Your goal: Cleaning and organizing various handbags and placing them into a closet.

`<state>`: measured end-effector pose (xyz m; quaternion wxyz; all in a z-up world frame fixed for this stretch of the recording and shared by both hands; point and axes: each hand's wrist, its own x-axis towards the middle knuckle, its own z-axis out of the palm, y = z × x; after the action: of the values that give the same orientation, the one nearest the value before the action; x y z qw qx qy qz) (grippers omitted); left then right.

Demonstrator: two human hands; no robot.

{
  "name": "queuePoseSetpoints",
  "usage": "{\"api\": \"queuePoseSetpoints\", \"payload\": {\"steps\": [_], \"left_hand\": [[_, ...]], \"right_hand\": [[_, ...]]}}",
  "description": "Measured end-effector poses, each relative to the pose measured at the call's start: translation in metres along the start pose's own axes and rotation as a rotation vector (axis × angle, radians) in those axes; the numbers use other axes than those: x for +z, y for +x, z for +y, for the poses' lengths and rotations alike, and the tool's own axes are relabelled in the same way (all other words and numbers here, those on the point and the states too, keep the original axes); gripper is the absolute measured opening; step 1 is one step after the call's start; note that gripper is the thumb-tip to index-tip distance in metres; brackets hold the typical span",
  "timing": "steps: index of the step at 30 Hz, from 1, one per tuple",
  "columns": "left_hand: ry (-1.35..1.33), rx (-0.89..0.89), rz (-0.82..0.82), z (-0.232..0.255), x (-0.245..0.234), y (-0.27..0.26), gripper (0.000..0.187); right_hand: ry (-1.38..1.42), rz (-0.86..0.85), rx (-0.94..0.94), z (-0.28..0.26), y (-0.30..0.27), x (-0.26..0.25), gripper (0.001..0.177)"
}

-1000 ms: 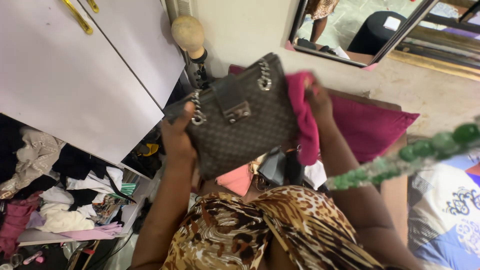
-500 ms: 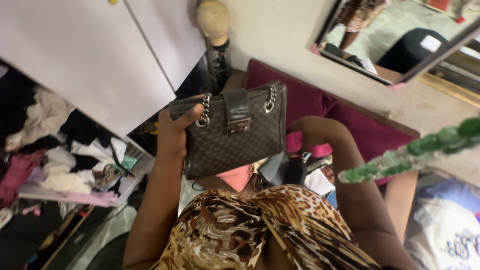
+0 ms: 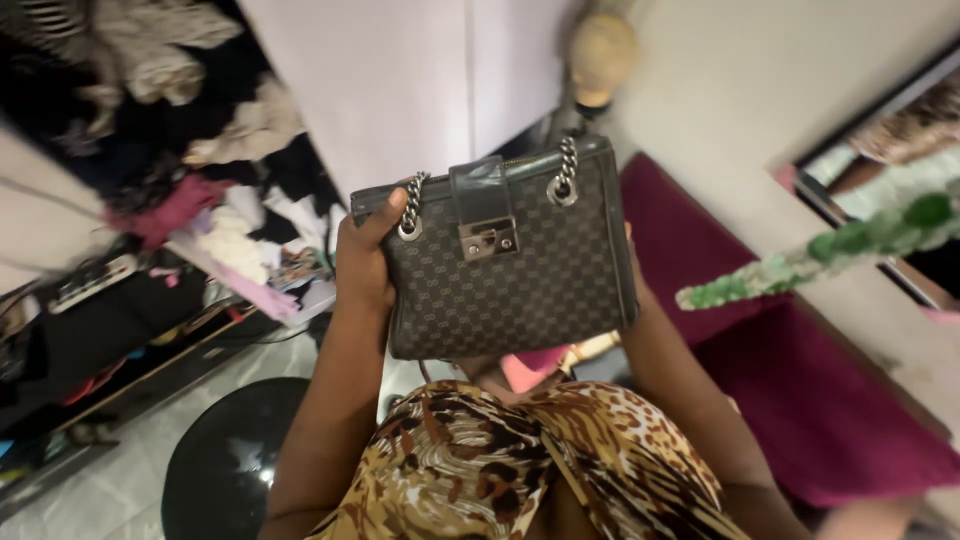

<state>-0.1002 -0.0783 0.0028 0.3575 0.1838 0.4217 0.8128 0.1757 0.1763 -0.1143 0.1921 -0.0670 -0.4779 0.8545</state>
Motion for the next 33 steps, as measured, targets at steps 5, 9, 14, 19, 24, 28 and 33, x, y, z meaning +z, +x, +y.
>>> {"api": "queuePoseSetpoints", "payload": {"steps": [5, 9, 14, 19, 24, 28, 33], "left_hand": [[-0.063, 0.130, 0.052, 0.025, -0.071, 0.020, 0.043], [-0.108, 0.298, 0.113, 0.068, -0.112, 0.031, 0.039], [0.013, 0.347, 0.083, 0.107, -0.171, 0.047, 0.040], [0.259, 0.393, 0.040, 0.132, -0.220, 0.052, 0.041], [0.453, 0.365, -0.071, 0.158, -0.247, 0.048, 0.041], [0.401, 0.327, 0.025, 0.174, -0.277, 0.057, 0.045], [0.476, 0.396, 0.110, 0.191, -0.294, 0.077, 0.045]], "right_hand": [[-0.138, -0.057, 0.174, 0.014, 0.051, 0.043, 0.068], [-0.223, 0.013, 0.198, 0.027, 0.078, 0.031, 0.064], [-0.589, 0.007, -0.030, 0.011, 0.135, 0.123, 0.066], [-0.821, -0.166, -0.183, 0.004, 0.200, 0.212, 0.085], [-0.959, -0.381, -0.054, 0.018, 0.260, 0.260, 0.096], [-1.274, -0.330, 0.105, 0.046, 0.308, 0.256, 0.064], [-1.127, -0.357, 0.014, 0.041, 0.348, 0.285, 0.043]]}}
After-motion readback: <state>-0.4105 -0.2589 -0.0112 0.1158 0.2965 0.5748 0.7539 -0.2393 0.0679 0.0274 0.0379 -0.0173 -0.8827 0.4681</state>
